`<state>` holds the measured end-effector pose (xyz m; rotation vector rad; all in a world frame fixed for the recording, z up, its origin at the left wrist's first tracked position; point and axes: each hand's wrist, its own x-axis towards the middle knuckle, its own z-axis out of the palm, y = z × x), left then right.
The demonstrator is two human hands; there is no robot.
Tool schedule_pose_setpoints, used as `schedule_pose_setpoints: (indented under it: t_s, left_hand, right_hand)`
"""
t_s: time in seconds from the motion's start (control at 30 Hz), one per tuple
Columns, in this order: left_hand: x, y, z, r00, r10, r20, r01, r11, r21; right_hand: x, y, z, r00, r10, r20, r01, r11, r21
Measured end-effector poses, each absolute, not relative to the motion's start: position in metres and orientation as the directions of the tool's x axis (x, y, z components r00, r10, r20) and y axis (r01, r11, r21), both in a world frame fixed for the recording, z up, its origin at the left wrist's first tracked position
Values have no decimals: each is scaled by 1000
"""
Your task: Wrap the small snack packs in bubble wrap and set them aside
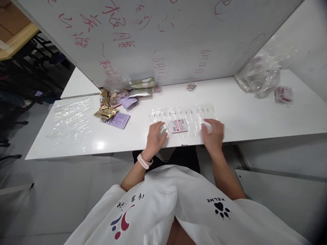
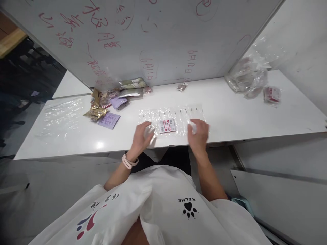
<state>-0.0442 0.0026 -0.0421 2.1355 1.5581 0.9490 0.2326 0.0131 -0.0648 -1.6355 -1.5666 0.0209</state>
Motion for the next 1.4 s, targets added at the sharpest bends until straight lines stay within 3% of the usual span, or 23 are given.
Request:
schedule_pose_setpoints:
  t_s: [0.1,0.23,0.47,0.6,0.67,0.8,0.87,1.07,1.4]
  left_hand:
    - [-19,7,-53,363,908,212,719,-417,557]
    - [-15,1,-68,388,909,154,795,-414,443]
    - [-24,-2,-68,398,909,122,823,-413,389]
    - [-28,0,-62,399,910,115,794,-406,452]
    - [-35,-1,-57,336,930,148,777,-362,514]
    - [-57,-4,-47,-56,968,243,832,-89,547]
    - [-65,-4,-44,-175,957,232,839,22,543]
    - [-72,6,-36,-255,967,21,739,181,649]
    - [-87,11,-23,-380,913,-150,627,373,684]
  right_hand:
    - [177,24,-59,-66,894,443,786,321,-529]
    - [143,31,-63,-286,909,302,791,402,-461]
    - [167,30,-70,-221,928,299,809,346,-475]
    - [185,29,-73,-152,940,305,827,290,-482]
    - [190,30,-74,-143,940,310,830,285,-479]
    - [190,32,-76,-139,939,314,823,286,-490]
    - [187,32,-77,-146,942,302,820,286,-495]
    - [176,37,-77,-173,944,282,802,301,-515]
    - [156,46,-74,-207,943,259,795,317,-517]
